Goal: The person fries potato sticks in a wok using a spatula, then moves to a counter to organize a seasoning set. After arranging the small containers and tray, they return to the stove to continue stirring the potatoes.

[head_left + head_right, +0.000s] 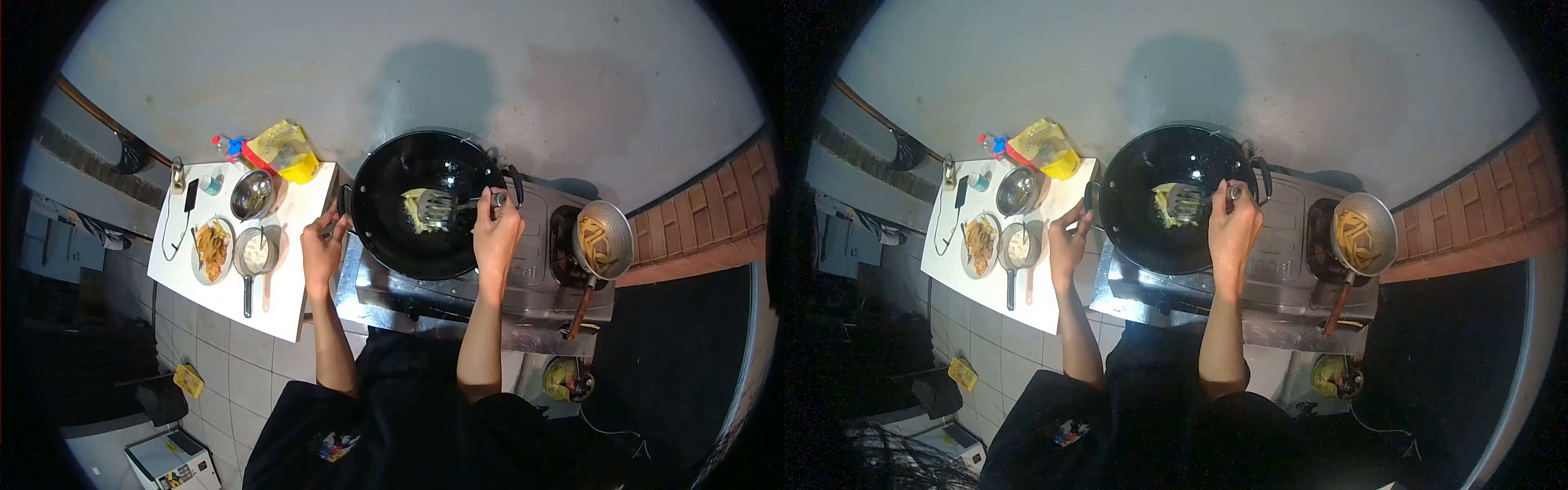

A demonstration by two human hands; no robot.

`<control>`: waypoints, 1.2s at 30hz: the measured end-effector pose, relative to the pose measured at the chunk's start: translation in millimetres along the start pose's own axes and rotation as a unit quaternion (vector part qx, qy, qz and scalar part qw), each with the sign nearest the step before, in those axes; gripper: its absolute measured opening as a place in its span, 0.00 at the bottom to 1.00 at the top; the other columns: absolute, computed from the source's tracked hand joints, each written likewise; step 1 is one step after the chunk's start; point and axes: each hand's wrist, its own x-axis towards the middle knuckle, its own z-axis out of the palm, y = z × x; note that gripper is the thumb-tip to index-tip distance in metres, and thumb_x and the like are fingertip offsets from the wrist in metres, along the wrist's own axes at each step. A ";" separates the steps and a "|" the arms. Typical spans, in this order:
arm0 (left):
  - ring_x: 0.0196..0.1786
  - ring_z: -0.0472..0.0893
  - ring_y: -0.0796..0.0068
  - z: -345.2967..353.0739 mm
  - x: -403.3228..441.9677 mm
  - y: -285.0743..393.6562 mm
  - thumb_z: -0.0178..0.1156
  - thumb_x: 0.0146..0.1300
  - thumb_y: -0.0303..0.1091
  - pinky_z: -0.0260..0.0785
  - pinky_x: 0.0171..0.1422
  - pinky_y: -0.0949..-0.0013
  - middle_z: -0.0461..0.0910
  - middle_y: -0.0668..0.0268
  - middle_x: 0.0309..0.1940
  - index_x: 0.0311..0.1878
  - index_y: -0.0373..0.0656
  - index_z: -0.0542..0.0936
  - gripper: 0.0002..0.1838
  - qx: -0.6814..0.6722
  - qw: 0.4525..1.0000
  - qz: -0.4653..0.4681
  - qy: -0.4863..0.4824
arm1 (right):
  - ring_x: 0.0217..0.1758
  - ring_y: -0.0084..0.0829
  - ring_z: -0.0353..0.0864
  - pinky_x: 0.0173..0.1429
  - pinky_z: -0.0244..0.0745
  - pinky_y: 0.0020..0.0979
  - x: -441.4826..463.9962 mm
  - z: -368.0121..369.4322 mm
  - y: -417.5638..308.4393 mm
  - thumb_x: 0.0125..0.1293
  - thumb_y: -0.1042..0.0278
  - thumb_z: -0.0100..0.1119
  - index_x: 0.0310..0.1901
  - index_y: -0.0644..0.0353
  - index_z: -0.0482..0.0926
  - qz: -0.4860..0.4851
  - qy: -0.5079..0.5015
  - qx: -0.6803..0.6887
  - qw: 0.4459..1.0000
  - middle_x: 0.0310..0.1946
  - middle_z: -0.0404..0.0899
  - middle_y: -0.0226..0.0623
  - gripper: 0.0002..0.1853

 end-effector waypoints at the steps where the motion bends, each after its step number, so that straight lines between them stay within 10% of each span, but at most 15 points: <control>1: 0.39 0.79 0.80 -0.1 0.1 -0.8 0.64 0.63 0.28 0.76 0.43 0.68 0.86 0.55 0.42 0.58 0.39 0.79 0.19 0.002 1.000 -0.007 -0.007 | 0.27 0.42 0.83 0.33 0.73 0.36 0.1 0.1 0.2 0.67 0.72 0.58 0.34 0.70 0.79 0.000 -0.001 0.000 1.000 0.23 0.80 0.48 0.08; 36: 0.38 0.80 0.78 1.8 -0.4 3.5 0.64 0.63 0.30 0.77 0.44 0.65 0.85 0.54 0.43 0.57 0.40 0.80 0.18 0.006 1.000 -0.002 0.003 | 0.28 0.48 0.81 0.32 0.72 0.37 2.1 8.5 4.3 0.66 0.75 0.58 0.35 0.71 0.77 -0.039 -0.031 0.044 0.998 0.28 0.79 0.53 0.06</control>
